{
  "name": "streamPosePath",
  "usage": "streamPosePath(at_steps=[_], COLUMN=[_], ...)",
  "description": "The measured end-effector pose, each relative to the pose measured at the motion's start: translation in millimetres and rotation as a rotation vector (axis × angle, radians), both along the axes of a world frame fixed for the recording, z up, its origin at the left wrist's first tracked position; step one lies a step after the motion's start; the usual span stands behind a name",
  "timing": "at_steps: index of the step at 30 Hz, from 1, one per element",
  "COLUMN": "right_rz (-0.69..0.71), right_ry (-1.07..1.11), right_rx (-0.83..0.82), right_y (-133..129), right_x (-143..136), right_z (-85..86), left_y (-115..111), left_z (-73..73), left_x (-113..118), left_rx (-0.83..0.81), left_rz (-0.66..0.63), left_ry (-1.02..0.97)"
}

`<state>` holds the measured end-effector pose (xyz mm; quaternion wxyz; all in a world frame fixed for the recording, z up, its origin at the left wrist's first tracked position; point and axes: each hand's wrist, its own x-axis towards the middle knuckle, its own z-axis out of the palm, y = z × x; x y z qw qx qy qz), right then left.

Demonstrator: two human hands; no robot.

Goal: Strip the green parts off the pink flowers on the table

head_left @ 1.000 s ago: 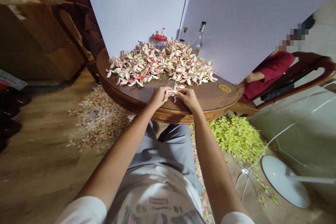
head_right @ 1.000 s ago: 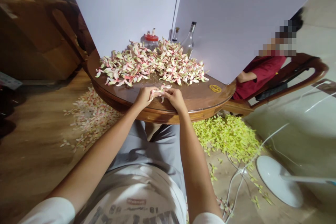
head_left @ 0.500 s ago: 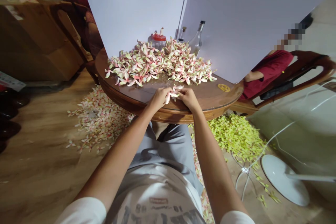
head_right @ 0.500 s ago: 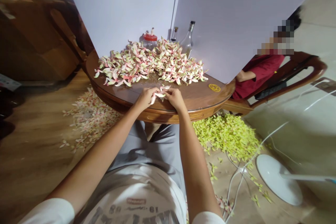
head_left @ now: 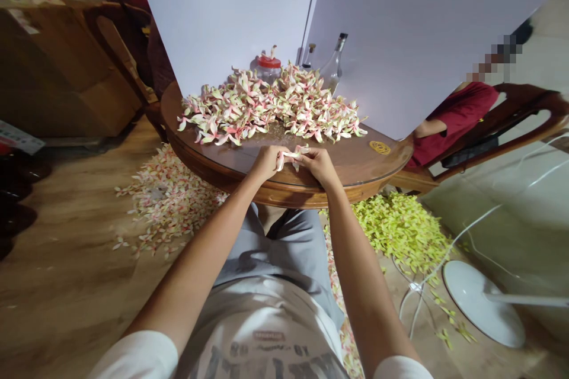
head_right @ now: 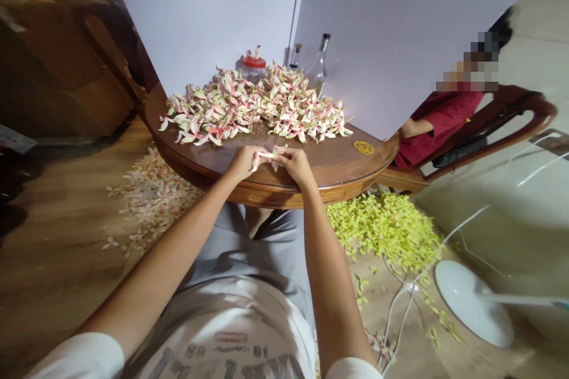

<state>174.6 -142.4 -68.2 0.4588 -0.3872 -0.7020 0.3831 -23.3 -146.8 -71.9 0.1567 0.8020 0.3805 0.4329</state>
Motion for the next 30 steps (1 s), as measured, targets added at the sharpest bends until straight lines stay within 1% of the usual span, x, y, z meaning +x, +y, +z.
streamPosePath(at_steps=[7,11,16,20,23,25,27,30], right_rz=[0.000,0.003,-0.023,-0.049,-0.053,-0.070,-0.111,-0.212], right_ry=[0.041,0.039,-0.004,-0.062,-0.082,-0.082,-0.061,0.003], right_rx=[-0.038,-0.037,-0.019,0.007,0.027,0.038,0.046,0.056], right_y=[-2,-3,-4,-4,-4,-5,-5,-5], right_x=[-2,-2,-3,-1,-2,-2,-2,0], right_z=[1.7,2.6,5.5,6.6,7.2,7.4,7.2,5.7], left_y=[0,2,2,-3,-7,-7,-4,2], left_z=[3.8,3.4,3.5,4.6,3.4,2.1,1.1,0.4], left_x=[-2,-3,-4,-1,3,3,1,-4], left_rx=[-0.040,-0.048,-0.044,-0.048,-0.050,-0.054,-0.057,-0.077], left_rz=[0.005,0.004,-0.003,0.019,0.105,0.204,0.346,0.571], left_ry=[-0.017,-0.011,-0.005,-0.001,-0.014,-0.050,-0.113,-0.221])
